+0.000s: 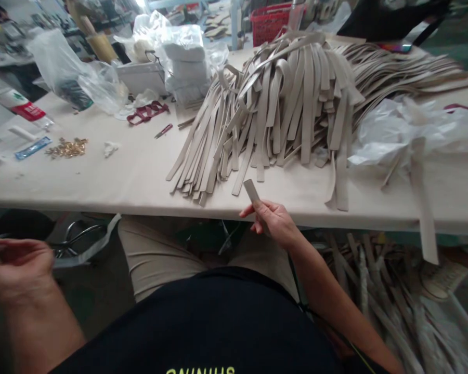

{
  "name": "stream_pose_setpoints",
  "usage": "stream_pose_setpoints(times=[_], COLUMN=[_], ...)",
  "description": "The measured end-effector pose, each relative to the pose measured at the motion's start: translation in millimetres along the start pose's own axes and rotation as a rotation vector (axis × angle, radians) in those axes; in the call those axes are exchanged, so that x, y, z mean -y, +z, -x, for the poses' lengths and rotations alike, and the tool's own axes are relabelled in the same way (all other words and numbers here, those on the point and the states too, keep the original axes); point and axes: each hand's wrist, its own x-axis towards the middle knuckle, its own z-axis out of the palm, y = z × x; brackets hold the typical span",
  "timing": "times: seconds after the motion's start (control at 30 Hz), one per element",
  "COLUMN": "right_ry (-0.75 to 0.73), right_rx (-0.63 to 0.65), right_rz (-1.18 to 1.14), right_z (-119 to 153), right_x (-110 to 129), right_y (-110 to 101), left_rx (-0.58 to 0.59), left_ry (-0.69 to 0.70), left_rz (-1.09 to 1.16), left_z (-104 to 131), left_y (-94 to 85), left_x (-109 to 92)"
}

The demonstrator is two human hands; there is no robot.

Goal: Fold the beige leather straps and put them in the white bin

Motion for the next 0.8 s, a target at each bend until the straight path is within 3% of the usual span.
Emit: stream_pose_setpoints(times=[0.03, 0.07, 0.17, 0.27, 0.37, 0.57, 0.7, 0.8], right_ry=[0.013, 0.027, 0.048, 0.053, 0.070, -0.014, -0.143, -0.138], right_rx=[0.058, 0.119, 0.282, 0.362, 0.330, 0.202, 0.158, 0.156], right_rz=[0.054, 0.112, 0.264, 0.306, 0.331, 0.497, 0.723, 0.859], right_z=[1.1, 2.0, 5.3, 11.8, 21.0, 37.5, 37.9, 32.1], right_x=[-0.3, -0.4, -1.2, -3.7, -8.2, -20.3, -23.4, -23.4], right_y=[5.2, 10.9, 28.2, 39.8, 42.7, 41.3, 47.5, 53.3], left_rx=[-0.044, -0.056, 0.009, 0.143, 0.230, 0.288, 0.305, 0.312], left_ry=[0.008, -0.066, -0.400, -0.633, -0.697, -0.707, -0.731, -0.744], left_rz=[0.154, 0.150, 0.051, -0.023, -0.065, -0.091, -0.110, -0.116], left_z=[18.0, 36.0, 83.1, 114.4, 129.4, 143.3, 153.3, 157.0], left_y=[3.1, 7.3, 20.2, 30.7, 43.7, 68.7, 69.2, 65.5], left_x=[25.6, 53.3, 133.3, 184.4, 204.0, 214.7, 221.8, 224.3])
